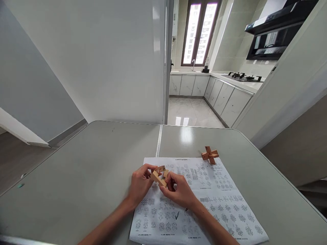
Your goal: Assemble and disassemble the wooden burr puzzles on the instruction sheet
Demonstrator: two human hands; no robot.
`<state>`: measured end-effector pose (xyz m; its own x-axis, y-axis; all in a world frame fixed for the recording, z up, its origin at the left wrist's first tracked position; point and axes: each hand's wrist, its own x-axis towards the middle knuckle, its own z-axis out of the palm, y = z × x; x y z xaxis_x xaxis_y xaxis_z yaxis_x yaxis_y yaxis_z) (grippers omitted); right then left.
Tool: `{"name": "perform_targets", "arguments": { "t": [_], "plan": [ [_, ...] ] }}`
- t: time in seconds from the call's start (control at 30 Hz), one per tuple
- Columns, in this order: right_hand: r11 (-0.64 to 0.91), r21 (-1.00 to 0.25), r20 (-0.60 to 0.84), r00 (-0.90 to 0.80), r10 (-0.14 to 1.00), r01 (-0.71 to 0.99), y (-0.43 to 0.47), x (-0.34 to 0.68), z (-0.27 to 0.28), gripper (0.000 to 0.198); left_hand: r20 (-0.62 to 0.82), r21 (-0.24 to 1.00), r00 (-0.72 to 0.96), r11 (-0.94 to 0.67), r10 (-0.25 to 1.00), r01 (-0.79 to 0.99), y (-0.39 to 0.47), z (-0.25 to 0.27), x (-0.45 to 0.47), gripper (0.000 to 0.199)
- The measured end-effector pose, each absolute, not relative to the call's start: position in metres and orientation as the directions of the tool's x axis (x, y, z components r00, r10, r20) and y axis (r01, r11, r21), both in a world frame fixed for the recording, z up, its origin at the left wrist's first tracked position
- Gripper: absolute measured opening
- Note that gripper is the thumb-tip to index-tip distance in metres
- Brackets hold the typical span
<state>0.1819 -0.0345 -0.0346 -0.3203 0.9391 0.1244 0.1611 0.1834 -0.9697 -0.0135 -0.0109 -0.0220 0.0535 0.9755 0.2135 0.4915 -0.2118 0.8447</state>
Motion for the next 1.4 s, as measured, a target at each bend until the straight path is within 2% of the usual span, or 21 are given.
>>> {"name": "perform_targets", "arguments": {
  "t": [0.13,0.33,0.53,0.63,0.73,0.9,1.0,1.27,1.4],
  "plan": [
    [0.214,-0.965,0.138,-0.395,0.908,0.154,-0.036,0.183,-0.032,0.027,0.188,0.846,0.01,-0.167,0.982,0.506,-0.007,-0.019,-0.015,0.025],
    [0.16,-0.987,0.153,-0.199,0.968,0.021,-0.029,0.189,-0.027,0.032,0.15,0.849,0.033,-0.146,0.988,0.508,-0.005,-0.02,-0.014,0.03],
    [0.055,-0.997,0.06,-0.105,0.993,-0.05,-0.025,0.189,-0.022,0.04,0.182,0.736,0.075,-0.186,0.98,0.651,-0.009,-0.019,-0.012,0.035],
    [0.038,-0.999,0.035,-0.076,0.996,0.033,-0.023,0.189,-0.023,0.041,0.185,0.661,0.113,-0.208,0.976,0.721,-0.01,-0.018,-0.012,0.034],
    [0.07,-0.975,0.069,-0.014,0.998,0.211,-0.022,0.191,-0.027,0.04,0.177,0.59,0.159,-0.234,0.971,0.773,-0.012,-0.02,-0.012,0.033],
    [0.113,-0.843,0.151,0.03,0.988,0.526,-0.023,0.19,-0.032,0.037,0.151,0.469,0.23,-0.275,0.961,0.84,-0.013,-0.021,-0.011,0.031],
    [0.116,-0.757,0.18,0.035,0.983,0.643,-0.023,0.19,-0.036,0.037,0.141,0.403,0.264,-0.298,0.954,0.865,-0.013,-0.021,-0.011,0.032],
    [0.125,-0.722,0.197,0.029,0.98,0.681,-0.021,0.191,-0.042,0.026,0.166,0.386,0.372,-0.407,0.913,0.828,-0.017,-0.019,-0.01,0.032],
    [0.113,-0.741,0.172,0.024,0.985,0.662,-0.022,0.189,-0.039,0.026,0.17,0.408,0.41,-0.443,0.896,0.798,-0.017,-0.019,-0.011,0.043]
  ]
}}
